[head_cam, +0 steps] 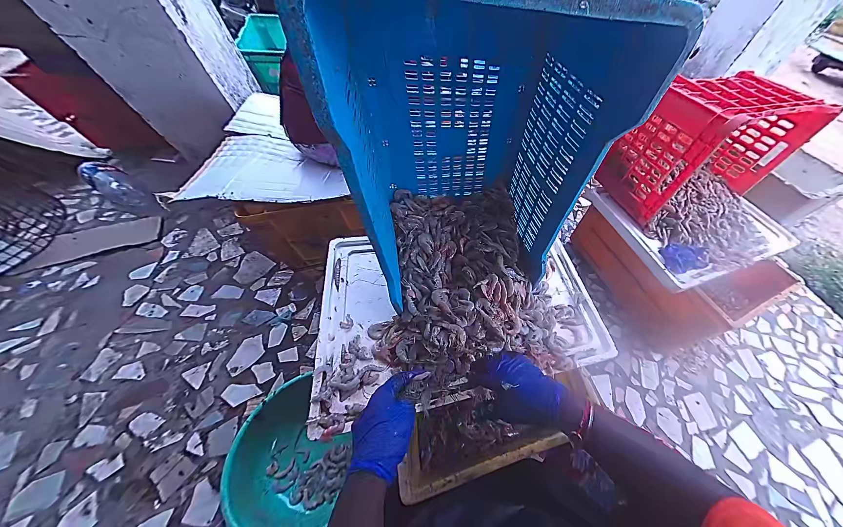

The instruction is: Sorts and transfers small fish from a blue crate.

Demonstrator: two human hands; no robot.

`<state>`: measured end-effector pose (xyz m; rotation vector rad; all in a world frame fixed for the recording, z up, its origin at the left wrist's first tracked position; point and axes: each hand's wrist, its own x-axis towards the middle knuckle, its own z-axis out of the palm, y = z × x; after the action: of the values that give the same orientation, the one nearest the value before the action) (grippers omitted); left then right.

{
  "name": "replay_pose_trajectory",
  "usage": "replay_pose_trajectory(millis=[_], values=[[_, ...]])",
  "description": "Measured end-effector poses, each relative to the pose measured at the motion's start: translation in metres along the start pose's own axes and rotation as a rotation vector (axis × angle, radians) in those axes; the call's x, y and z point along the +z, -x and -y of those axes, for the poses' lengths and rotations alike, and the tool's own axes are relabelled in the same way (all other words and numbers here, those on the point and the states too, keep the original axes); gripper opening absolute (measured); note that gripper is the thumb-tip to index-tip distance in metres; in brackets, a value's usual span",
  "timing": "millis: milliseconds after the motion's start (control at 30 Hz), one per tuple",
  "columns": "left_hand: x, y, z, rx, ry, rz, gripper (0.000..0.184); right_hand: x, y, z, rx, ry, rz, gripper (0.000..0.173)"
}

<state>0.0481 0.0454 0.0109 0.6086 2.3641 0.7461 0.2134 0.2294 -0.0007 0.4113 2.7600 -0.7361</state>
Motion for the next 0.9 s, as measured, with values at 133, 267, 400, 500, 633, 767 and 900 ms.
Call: replay_pose_trajectory(millis=[133, 267, 400, 500, 633, 767, 900], values=[[-0.032, -0.010, 0.040, -0.283, -0.662, -0.155, 0.048, -0.043, -0.034, -0.036, 0.453, -0.088, -0.220, 0.045], [-0.028, -0.018, 0.044, -0.276, -0.638, -0.258, 0.064, -0.054, -0.074, -0.027, 0.580, -0.045, -0.179, 0.049], [-0.005, -0.020, 0.014, -0.087, -0.590, -0.235, 0.067, -0.044, -0.080, -0.007, 0.550, -0.097, -0.127, 0.046], [0.012, -0.018, -0.017, 0.037, -0.464, -0.149, 0.059, -0.036, -0.073, -0.014, 0.490, -0.212, -0.129, 0.035], [0.028, -0.011, -0.040, 0.090, -0.134, 0.027, 0.057, -0.030, -0.047, -0.012, 0.466, -0.798, -0.257, 0.034], [0.037, -0.013, -0.042, 0.100, -0.056, -0.079, 0.063, -0.014, -0.031, -0.019, 0.493, -0.623, -0.344, 0.030], [0.025, -0.018, -0.028, 0.049, -0.017, -0.290, 0.065, -0.016, -0.017, -0.024, 0.528, -0.155, -0.283, 0.032]])
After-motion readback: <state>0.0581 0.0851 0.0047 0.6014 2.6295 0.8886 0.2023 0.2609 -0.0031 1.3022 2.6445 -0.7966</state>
